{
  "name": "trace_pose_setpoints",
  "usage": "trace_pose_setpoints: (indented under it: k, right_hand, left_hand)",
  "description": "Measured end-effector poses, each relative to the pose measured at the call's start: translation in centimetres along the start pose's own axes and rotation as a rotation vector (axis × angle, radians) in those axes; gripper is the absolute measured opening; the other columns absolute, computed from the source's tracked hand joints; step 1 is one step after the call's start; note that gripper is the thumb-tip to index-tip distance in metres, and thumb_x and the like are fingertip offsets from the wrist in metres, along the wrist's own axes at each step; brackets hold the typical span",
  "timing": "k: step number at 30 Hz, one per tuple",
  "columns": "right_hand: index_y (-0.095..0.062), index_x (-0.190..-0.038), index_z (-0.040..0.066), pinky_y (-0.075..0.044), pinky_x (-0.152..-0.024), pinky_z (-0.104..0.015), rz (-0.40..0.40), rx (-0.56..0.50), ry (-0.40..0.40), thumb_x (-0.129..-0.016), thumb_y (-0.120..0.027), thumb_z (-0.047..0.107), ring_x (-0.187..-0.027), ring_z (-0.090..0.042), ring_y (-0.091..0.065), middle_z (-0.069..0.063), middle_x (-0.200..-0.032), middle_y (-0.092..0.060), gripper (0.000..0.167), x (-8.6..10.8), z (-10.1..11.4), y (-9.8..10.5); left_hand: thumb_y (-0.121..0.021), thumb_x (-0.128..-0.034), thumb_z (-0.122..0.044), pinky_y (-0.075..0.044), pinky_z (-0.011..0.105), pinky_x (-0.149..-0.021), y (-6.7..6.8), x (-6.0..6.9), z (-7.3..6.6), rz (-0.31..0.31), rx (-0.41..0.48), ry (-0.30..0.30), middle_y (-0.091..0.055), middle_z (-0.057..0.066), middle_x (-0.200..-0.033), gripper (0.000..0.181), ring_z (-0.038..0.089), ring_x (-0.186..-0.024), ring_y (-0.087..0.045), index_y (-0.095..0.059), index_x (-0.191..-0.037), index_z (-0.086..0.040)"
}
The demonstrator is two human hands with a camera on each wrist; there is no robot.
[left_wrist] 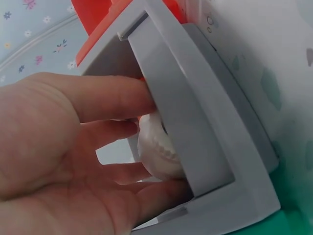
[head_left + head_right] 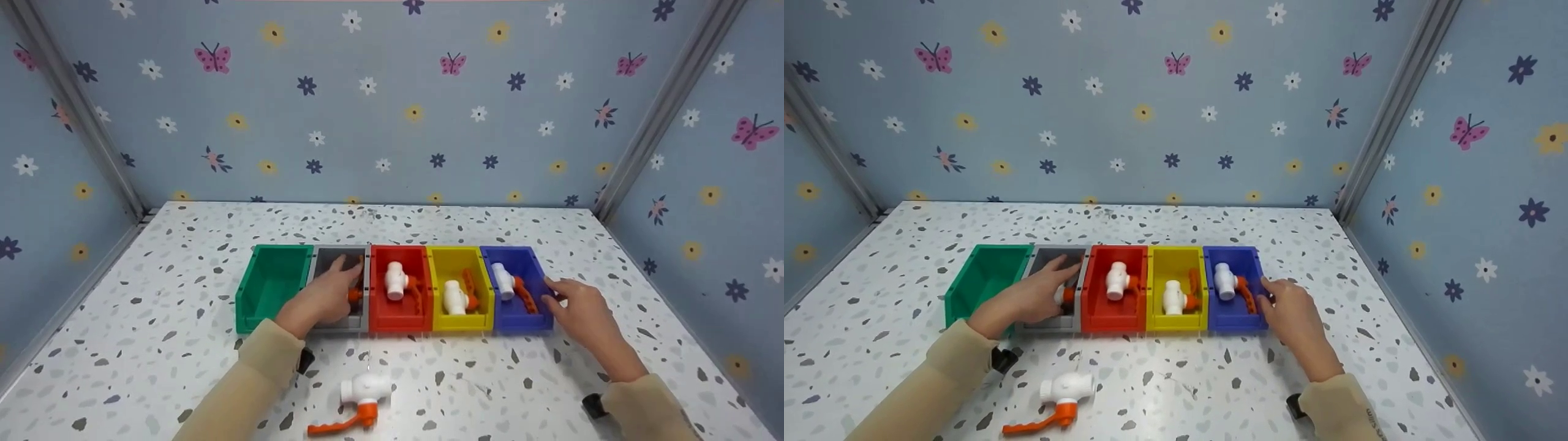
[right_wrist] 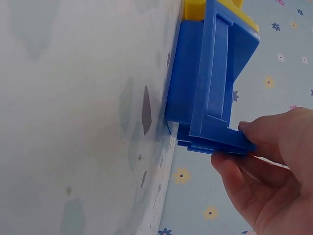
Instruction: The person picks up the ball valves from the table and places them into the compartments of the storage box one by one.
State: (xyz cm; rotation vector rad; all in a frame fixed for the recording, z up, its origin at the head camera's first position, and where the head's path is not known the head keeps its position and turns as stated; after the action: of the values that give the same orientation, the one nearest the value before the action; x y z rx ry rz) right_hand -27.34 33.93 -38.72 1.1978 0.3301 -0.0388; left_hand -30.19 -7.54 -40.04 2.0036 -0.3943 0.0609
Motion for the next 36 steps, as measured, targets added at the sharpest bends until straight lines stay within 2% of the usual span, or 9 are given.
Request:
trace_pose_setpoints:
  k: [4, 9, 14, 20, 24, 31, 36]
  right_hand:
    - [-0.060, -0.134, -0.003, -0.055, -0.076, -0.050, 0.003, -0.010, 0.002, -0.095, -0.067, 0.010, -0.094, -0.035, -0.066, -0.026, -0.119, -0.065, 0.042, 0.0, 0.0, 0.0]
    - [-0.060, -0.133, -0.003, -0.055, -0.074, -0.049, -0.016, -0.015, 0.014, -0.095, -0.067, 0.010, -0.093, -0.035, -0.067, -0.026, -0.117, -0.066, 0.041, 0.0, -0.1, 0.0]
    - [-0.061, -0.132, -0.003, -0.055, -0.074, -0.049, -0.030, -0.017, 0.032, -0.094, -0.068, 0.010, -0.093, -0.035, -0.067, -0.025, -0.116, -0.067, 0.040, -0.1, -0.1, 0.0]
    - [-0.060, -0.133, -0.002, -0.055, -0.076, -0.051, -0.012, -0.027, 0.018, -0.095, -0.067, 0.009, -0.094, -0.035, -0.067, -0.026, -0.119, -0.066, 0.041, 0.0, -0.1, 0.0]
    - [-0.060, -0.133, -0.003, -0.055, -0.077, -0.051, -0.007, -0.030, 0.013, -0.095, -0.067, 0.009, -0.095, -0.035, -0.067, -0.026, -0.119, -0.065, 0.041, 0.1, -0.1, 0.0]
    - [-0.058, -0.135, -0.002, -0.054, -0.084, -0.053, 0.020, -0.033, -0.028, -0.096, -0.066, 0.011, -0.099, -0.037, -0.066, -0.026, -0.121, -0.064, 0.042, 0.1, -0.2, -0.1]
    - [-0.058, -0.136, -0.002, -0.054, -0.083, -0.052, 0.024, -0.032, -0.027, -0.096, -0.066, 0.011, -0.099, -0.037, -0.066, -0.026, -0.121, -0.064, 0.042, 0.0, -0.2, -0.1]
  left_hand:
    - [-0.055, -0.0914, 0.007, -0.033, 0.057, -0.109, -0.1, -0.3, 0.0, 0.002, -0.012, -0.004, -0.005, 0.017, -0.165, 0.080, 0.041, -0.147, -0.021, -0.023, -0.160, -0.021]
    - [-0.057, -0.0934, 0.003, -0.030, 0.060, -0.110, -0.2, -0.3, -0.2, -0.028, -0.038, -0.023, -0.007, 0.019, -0.165, 0.077, 0.045, -0.145, -0.023, -0.025, -0.160, -0.018]
    - [-0.058, -0.0915, 0.006, -0.029, 0.060, -0.110, -0.3, 0.2, -0.5, -0.066, -0.071, -0.054, -0.011, 0.020, -0.164, 0.075, 0.047, -0.146, -0.019, -0.028, -0.158, -0.012]
    - [-0.060, -0.0921, -0.002, -0.028, 0.057, -0.112, -0.4, 1.5, -0.6, -0.108, -0.133, -0.111, -0.017, 0.019, -0.163, 0.070, 0.045, -0.146, -0.019, -0.033, -0.156, -0.009]
    - [-0.061, -0.0958, -0.010, -0.030, 0.058, -0.111, -0.3, 2.5, -0.7, -0.110, -0.167, -0.132, -0.020, 0.017, -0.163, 0.066, 0.043, -0.146, -0.021, -0.035, -0.156, -0.011]
    - [-0.067, -0.0946, -0.015, -0.033, 0.058, -0.109, 0.5, 4.5, -1.1, -0.126, -0.204, -0.168, -0.029, 0.017, -0.159, 0.064, 0.042, -0.144, -0.028, -0.041, -0.153, -0.015]
    - [-0.067, -0.0941, -0.014, -0.037, 0.056, -0.107, 1.2, 6.0, -1.4, -0.137, -0.220, -0.194, -0.033, 0.015, -0.158, 0.064, 0.039, -0.143, -0.032, -0.042, -0.153, -0.016]
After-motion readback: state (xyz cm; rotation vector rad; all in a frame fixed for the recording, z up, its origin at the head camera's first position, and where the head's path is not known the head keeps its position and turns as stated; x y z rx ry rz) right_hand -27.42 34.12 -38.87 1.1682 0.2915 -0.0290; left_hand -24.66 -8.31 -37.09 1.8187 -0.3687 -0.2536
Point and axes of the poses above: each hand's wrist, its own x-axis away from the middle knuckle, its own y-axis out of the back of the hand, z = x × y, the point moved 6 cm from there along -x, towards the middle knuckle
